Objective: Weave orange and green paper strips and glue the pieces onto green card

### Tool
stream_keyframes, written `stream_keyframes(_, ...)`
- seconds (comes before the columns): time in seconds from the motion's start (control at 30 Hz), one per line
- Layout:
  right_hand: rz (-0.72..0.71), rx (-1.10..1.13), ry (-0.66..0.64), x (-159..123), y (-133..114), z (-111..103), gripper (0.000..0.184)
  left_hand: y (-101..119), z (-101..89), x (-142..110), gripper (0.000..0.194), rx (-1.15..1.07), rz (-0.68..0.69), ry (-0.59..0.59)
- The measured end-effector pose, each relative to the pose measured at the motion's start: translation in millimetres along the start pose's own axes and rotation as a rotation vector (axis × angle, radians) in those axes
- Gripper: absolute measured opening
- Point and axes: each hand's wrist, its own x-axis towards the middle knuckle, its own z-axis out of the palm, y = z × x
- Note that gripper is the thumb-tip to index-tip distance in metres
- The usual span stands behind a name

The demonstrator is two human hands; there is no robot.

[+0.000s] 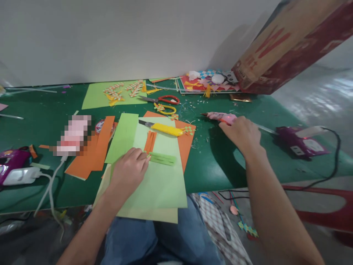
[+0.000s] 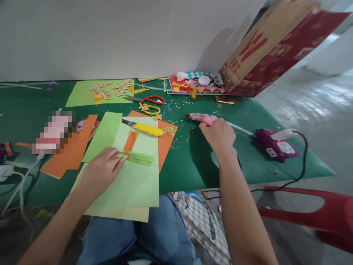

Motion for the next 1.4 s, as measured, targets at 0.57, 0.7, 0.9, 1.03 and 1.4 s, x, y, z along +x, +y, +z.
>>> stream_keyframes(0.57,-0.720,0.091,0.148,-96.3,-31.3,26.8,0.017,-3.8,-1.7,4.2,0.040,-0.117,-0.083,-0.132)
stream_keyframes(0.7,-0.748,0.072,0.139,-97.6,-37.0,27.7,0.015,-3.8,-1.9,4.2,0.040,-0.145,-0.094,-0.142)
stream_keyframes(0.9,-0.727,0.018,0.068,-100.0,-43.0,26.2,0.016,-4.4,0.3,2.5,0.039,-0.182,-0.112,-0.138)
stream_keyframes(1.03,-0.727,0.005,0.058,-101.3,-44.8,27.3,0.016,-5.3,1.6,1.2,0.040,-0.205,-0.123,-0.126)
stream_keyframes(1.4,-0.780,0.025,0.122,-101.3,-41.9,28.6,0.016,-4.4,1.5,1.4,0.040,-0.190,-0.118,-0.126)
